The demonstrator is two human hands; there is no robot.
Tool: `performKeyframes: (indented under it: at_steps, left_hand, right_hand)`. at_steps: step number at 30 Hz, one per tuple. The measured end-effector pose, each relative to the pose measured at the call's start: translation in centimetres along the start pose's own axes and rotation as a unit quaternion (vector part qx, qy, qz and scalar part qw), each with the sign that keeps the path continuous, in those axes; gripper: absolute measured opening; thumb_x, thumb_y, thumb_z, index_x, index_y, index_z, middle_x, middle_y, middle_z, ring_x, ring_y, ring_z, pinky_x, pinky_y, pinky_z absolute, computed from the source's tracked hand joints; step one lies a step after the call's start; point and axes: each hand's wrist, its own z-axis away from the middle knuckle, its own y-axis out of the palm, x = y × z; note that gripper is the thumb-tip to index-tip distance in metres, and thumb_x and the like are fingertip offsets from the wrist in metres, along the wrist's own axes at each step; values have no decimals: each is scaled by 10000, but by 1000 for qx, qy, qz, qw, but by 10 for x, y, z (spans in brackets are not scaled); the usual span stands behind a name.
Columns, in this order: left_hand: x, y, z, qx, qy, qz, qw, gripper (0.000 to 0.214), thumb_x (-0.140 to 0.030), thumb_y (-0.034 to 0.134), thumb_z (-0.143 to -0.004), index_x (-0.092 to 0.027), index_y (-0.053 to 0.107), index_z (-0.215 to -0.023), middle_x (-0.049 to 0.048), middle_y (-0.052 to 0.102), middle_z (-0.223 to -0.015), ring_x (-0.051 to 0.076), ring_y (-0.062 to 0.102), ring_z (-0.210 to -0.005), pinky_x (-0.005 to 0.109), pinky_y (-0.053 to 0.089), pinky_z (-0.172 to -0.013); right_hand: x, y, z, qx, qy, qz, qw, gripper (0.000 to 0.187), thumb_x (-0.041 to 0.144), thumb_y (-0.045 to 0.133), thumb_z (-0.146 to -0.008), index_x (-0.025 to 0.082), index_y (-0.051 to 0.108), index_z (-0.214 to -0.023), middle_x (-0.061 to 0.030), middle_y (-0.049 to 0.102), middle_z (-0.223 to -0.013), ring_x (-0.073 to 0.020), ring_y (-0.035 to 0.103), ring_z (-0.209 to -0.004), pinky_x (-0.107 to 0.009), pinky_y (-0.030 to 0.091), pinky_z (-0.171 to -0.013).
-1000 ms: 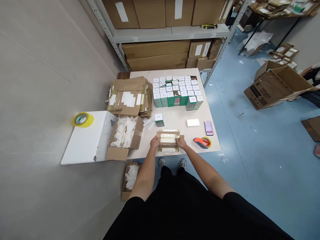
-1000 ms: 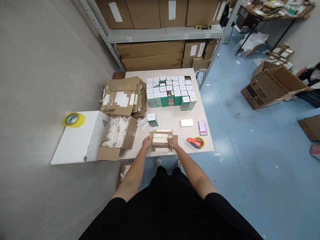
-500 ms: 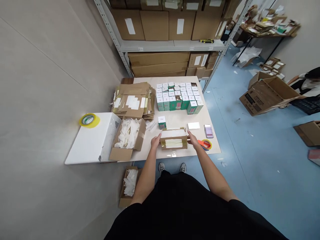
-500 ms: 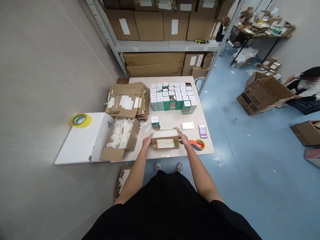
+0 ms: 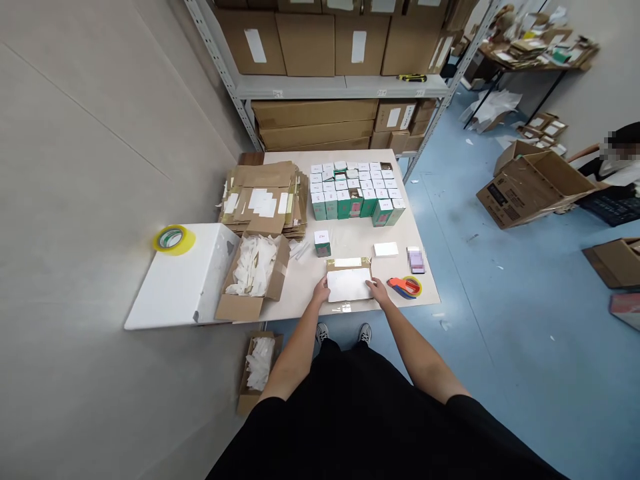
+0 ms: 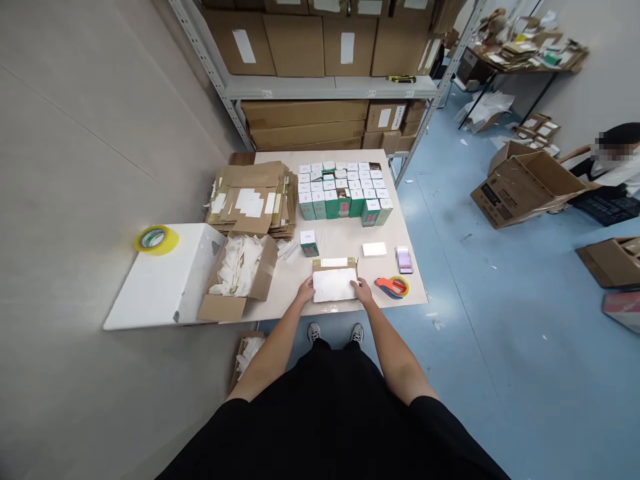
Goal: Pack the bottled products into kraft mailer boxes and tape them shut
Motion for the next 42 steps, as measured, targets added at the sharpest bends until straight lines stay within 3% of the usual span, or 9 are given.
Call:
performKeyframes:
  at_steps: [7, 12, 15, 19, 22, 27, 33, 36, 42]
  left_hand:
    - [-4, -22, 8, 1, 83, 48, 995, 454, -153, 668, -790, -185, 672, -1243, 136, 669, -1428, 228, 600, -1372, 397, 441, -1174]
    - [6, -21, 26, 27, 25, -9, 999, 405, -166, 657, -821, -177, 709, -1223, 121, 712, -1370, 257, 617, -1355, 445, 432, -1184]
    - [2, -23, 34, -23, 16, -50, 998, 411, -186, 642, -867, -190, 705, -1273, 102, 720, -1356, 252, 671, -1265, 419, 481, -1144]
    - [-25, -20, 35, -118, 108, -65, 985, 388, -246, 569, -953, -216, 690, -1321, 102, 691, -1388, 243, 646, -1290, 391, 489, -1140]
    - [-56, 1, 27, -30, 160, -49, 986, 372, -263, 487, -1003, -217, 707, -1299, 106, 729, -1299, 236, 692, -1203, 413, 522, -1102]
    - [-78, 38, 10, 120, 205, -197, 951, 319, -205, 585, -927, -179, 775, -1182, 140, 719, -1309, 305, 615, -1320, 484, 421, -1205]
    - [-42, 15, 18, 53, 154, -383, 910, 692, -252, 906, -643, -201, 716, -1307, 166, 378, -1676, 448, 115, -1614, 576, 197, -1293]
    - [-18, 5, 27, 73, 95, -373, 920, 822, -215, 961, -537, -170, 697, -1315, 172, 119, -1764, 455, 171, -1602, 501, 300, -1270]
    - [7, 17, 38, 18, 137, -321, 937, 323, -171, 820, -752, -185, 750, -1067, 66, -7, -1785, 363, 267, -1595, 458, 378, -1241]
  right_hand:
    - [-5, -12, 9, 11, -132, -75, 988, 539, 359, 575, -730, 220, 606, -1249, -99, 682, -1334, -268, 593, -1305, -371, 476, -1079]
    - [-19, -8, 21, 64, -55, 96, 992, 864, 247, 583, -666, 206, 481, -1523, -111, 583, -1528, -278, 551, -1392, -395, 456, -1131]
    - [-19, -12, 27, 55, -57, 106, 991, 905, 235, 568, -670, 200, 455, -1567, -113, 554, -1562, -285, 513, -1442, -406, 443, -1154]
    - [5, -26, 31, -46, -136, 36, 989, 827, 261, 502, -756, 219, 440, -1579, -111, 504, -1601, -273, 444, -1499, -435, 421, -1179]
    - [40, -28, 26, -100, -211, -6, 972, 691, 305, 443, -868, 200, 476, -1550, -133, 509, -1590, -265, 475, -1463, -449, 433, -1171]
    - [79, -17, 5, 32, -253, 112, 960, 460, 322, 574, -896, 235, 690, -1332, -105, 606, -1486, -264, 504, -1428, -442, 362, -1236]
    - [35, -20, -9, 124, -170, 310, 927, 1082, 362, 871, -686, 245, 365, -1635, -171, 234, -1724, -355, 222, -1600, -494, 329, -1235]
    - [6, -12, -3, 142, -155, 326, 922, 1235, 348, 893, -668, 235, 206, -1688, -201, 172, -1735, -344, 208, -1609, -464, 329, -1231]
    - [-19, 8, 16, 84, -135, 357, 921, 1186, 357, 787, -797, 252, 31, -1704, -214, 278, -1693, -351, 282, -1582, -494, 363, -1198]
